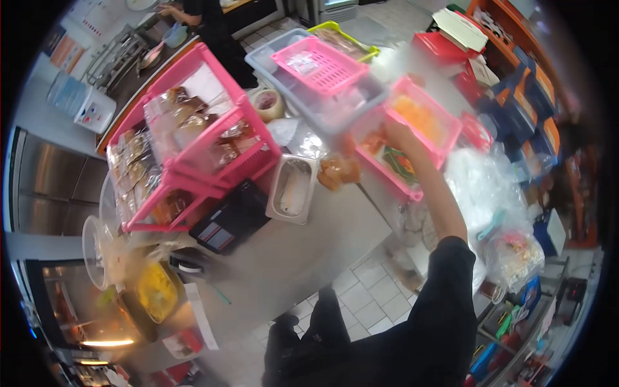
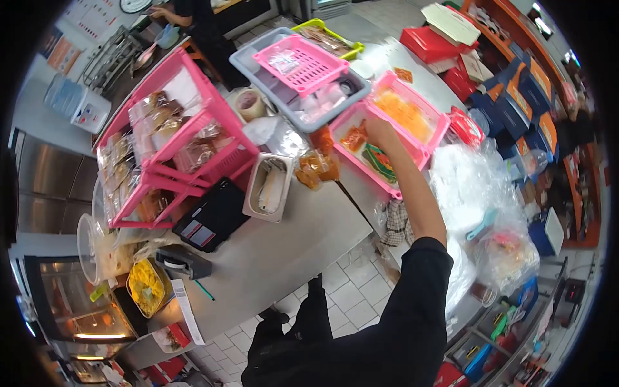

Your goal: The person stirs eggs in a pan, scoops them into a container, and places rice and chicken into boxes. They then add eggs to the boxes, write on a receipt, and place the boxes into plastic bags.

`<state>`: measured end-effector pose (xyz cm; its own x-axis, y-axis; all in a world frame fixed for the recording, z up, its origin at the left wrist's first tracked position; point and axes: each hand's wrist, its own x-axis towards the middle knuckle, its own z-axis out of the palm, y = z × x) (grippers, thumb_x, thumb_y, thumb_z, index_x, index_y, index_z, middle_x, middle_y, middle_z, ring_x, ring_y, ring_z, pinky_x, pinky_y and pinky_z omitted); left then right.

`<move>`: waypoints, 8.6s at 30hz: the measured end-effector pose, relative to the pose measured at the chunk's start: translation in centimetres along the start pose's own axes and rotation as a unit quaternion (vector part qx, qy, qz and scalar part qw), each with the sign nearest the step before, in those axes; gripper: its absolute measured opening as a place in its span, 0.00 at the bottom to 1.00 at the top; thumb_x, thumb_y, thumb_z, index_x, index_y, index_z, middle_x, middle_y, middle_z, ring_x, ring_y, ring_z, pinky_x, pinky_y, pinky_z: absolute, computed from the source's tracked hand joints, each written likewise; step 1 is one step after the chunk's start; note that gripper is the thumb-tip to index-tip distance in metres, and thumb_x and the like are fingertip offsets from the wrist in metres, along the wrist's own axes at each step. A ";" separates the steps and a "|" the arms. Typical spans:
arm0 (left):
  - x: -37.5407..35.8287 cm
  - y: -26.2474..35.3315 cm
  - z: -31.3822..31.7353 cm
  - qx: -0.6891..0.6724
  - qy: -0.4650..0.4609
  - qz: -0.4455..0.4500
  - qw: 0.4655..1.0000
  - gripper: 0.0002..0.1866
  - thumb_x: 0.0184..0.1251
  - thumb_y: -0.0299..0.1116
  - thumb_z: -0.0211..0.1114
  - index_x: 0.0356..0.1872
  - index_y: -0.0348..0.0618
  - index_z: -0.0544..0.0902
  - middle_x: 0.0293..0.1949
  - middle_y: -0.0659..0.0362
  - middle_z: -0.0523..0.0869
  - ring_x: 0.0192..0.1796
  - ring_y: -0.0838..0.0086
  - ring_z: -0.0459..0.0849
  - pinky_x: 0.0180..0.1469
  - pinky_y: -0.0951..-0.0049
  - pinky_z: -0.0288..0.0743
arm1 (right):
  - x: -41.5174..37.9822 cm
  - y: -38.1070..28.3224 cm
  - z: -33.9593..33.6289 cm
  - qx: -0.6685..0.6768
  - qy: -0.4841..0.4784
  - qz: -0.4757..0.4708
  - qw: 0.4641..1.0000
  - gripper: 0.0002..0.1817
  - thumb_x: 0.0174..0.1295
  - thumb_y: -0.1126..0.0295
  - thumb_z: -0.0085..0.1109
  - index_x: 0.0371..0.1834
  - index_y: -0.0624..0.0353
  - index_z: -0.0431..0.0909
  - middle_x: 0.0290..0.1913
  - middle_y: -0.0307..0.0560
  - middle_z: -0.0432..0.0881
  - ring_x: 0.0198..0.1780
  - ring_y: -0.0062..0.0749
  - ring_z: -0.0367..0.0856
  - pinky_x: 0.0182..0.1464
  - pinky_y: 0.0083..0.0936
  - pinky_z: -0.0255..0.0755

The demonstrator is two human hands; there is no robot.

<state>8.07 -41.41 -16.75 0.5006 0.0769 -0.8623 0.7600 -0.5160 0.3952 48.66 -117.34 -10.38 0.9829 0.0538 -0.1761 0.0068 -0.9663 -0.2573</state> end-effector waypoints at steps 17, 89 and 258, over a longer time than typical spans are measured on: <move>-5.4 -16.7 -3.3 -0.204 0.097 0.014 0.974 0.18 0.73 0.45 0.59 0.48 0.40 0.83 0.44 0.54 0.88 0.51 0.69 0.84 0.52 0.69 0.75 | -16.8 -31.3 -17.0 0.719 0.283 0.021 0.634 0.03 0.61 0.72 0.53 0.37 0.54 0.71 0.35 0.35 0.70 0.38 0.20 0.71 0.44 0.22 0.69; -14.1 -10.4 -36.1 0.231 0.250 0.481 0.808 0.12 0.65 0.39 0.67 0.43 0.44 0.85 0.45 0.57 0.84 0.47 0.59 0.81 0.52 0.58 0.72 | -26.2 -81.2 22.0 0.291 0.179 0.043 0.939 0.30 0.59 0.60 0.69 0.62 0.62 0.72 0.38 0.47 0.80 0.30 0.29 0.75 0.37 0.27 0.74; -7.8 -8.2 -33.1 0.264 0.442 0.363 0.777 0.47 0.47 0.60 0.72 0.68 0.50 0.66 0.64 0.48 0.66 0.64 0.54 0.65 0.59 0.48 0.55 | -9.4 -63.6 9.2 0.382 -0.153 0.159 0.898 0.13 0.60 0.57 0.67 0.43 0.50 0.83 0.41 0.36 0.82 0.42 0.33 0.82 0.40 0.28 0.78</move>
<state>11.65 -9.51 -2.80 0.9842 0.0367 0.1732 -0.0153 -0.9569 0.2899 37.31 -54.06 -1.11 0.8156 -0.0147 -0.5784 -0.5079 -0.4970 -0.7036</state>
